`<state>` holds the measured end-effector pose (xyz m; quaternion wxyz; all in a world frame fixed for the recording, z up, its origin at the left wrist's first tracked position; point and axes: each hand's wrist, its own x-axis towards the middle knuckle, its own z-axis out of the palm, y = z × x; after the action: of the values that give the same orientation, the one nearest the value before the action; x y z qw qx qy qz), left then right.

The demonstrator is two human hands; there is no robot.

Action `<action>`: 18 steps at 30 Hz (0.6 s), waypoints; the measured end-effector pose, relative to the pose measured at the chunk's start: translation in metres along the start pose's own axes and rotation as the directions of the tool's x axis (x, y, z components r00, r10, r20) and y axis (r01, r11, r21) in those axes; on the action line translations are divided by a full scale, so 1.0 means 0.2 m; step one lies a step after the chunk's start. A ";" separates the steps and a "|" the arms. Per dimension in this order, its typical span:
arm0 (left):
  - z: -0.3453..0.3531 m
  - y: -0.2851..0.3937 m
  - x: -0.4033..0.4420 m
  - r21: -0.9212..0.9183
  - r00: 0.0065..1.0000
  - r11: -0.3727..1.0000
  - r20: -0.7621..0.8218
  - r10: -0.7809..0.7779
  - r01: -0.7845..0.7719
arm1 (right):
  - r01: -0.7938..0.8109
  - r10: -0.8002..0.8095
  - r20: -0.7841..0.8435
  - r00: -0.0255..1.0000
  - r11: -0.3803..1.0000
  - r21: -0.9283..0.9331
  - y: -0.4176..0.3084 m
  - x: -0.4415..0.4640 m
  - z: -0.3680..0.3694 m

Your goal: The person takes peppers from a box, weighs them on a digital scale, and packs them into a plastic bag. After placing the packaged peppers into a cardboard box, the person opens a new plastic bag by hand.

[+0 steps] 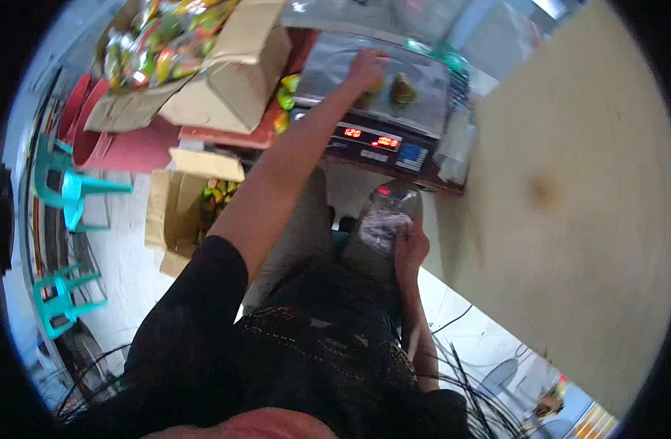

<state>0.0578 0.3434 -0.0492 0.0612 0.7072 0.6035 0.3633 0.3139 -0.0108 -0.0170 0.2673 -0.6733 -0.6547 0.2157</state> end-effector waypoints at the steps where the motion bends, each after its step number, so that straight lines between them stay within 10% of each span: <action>1: -0.07 0.07 -0.05 0.045 0.999 0.998 0.013 0.046 -0.047 | -0.003 0.003 -0.011 1.000 1.000 0.026 0.00 0.01 0.01; 3: -0.14 0.20 -0.16 -0.266 0.946 0.951 -0.236 -0.222 0.157 | -0.007 0.008 -0.005 1.000 0.997 0.078 0.01 0.01 0.02; 7: -0.46 0.29 -0.54 -0.348 0.869 0.936 -0.476 -0.137 -0.044 | 0.049 -0.051 -0.007 0.999 0.981 -0.186 0.03 0.02 0.01; 11: -0.99 0.25 -1.22 -0.593 0.871 0.791 -0.299 -0.390 0.150 | 0.162 -0.166 -0.014 0.986 0.975 -0.154 0.01 0.00 -0.02; 15: -0.99 -0.21 -1.99 -0.690 0.538 0.607 -0.362 -0.761 0.394 | 0.223 -0.225 0.009 0.974 0.961 -0.166 0.00 0.01 0.00; 18: -0.93 -0.56 -2.61 -0.186 0.437 0.486 -0.249 -0.864 0.854 | 0.130 -0.129 0.024 0.991 0.986 -0.099 -0.10 -0.01 -0.02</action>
<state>-0.1456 -0.1607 -0.2017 0.1528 0.2356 0.8736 0.3975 0.3002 -0.0125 -0.0009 0.2407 -0.6401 -0.7094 0.1705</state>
